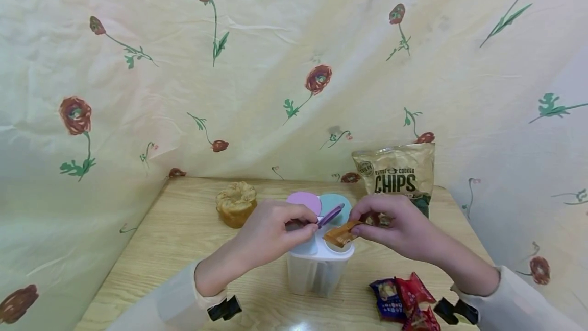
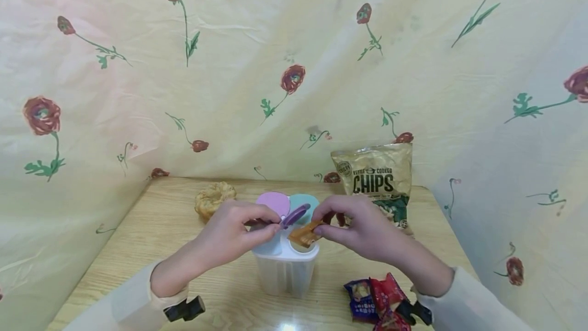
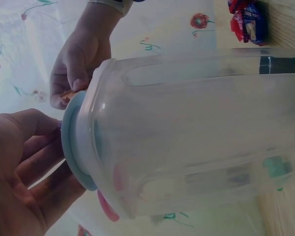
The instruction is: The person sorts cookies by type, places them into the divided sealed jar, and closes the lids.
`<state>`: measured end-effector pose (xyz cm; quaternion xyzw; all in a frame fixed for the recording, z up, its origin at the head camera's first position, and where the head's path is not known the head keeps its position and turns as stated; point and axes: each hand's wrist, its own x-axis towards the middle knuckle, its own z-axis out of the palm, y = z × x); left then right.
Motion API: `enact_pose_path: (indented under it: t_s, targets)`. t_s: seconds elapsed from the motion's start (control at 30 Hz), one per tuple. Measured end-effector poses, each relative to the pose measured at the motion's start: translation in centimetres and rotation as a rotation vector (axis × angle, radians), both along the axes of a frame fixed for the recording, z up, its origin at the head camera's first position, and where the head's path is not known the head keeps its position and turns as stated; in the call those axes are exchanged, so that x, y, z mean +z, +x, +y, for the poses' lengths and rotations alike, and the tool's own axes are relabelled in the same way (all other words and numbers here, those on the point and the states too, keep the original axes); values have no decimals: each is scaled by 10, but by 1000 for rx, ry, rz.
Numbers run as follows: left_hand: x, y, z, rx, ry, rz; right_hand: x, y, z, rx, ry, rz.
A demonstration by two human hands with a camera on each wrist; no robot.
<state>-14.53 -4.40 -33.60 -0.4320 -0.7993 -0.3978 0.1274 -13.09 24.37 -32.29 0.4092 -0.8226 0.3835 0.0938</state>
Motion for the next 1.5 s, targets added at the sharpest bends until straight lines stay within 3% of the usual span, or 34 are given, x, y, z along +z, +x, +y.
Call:
enact_pose_path:
  t_s: [0.27,0.6,0.77,0.97,1.1,1.23,1.5]
  targets:
    - [0,0,0,8,-2,10,2,-4,-6,53,30,-6]
    - [-1,0,0,7,-9,24,-2,-6,-13,101,47,82]
    - [0,1,1,9,-15,32,2,-4,-15,108,80,73]
    - [2,2,1,15,-21,30,3,-3,-21,92,178,34]
    - [2,2,2,19,-25,25,-4,-3,-28,61,257,62]
    - [0,2,3,17,-27,19,-11,-3,-30,23,236,96]
    - [-1,2,2,-1,14,-19,-15,-5,-27,48,170,152]
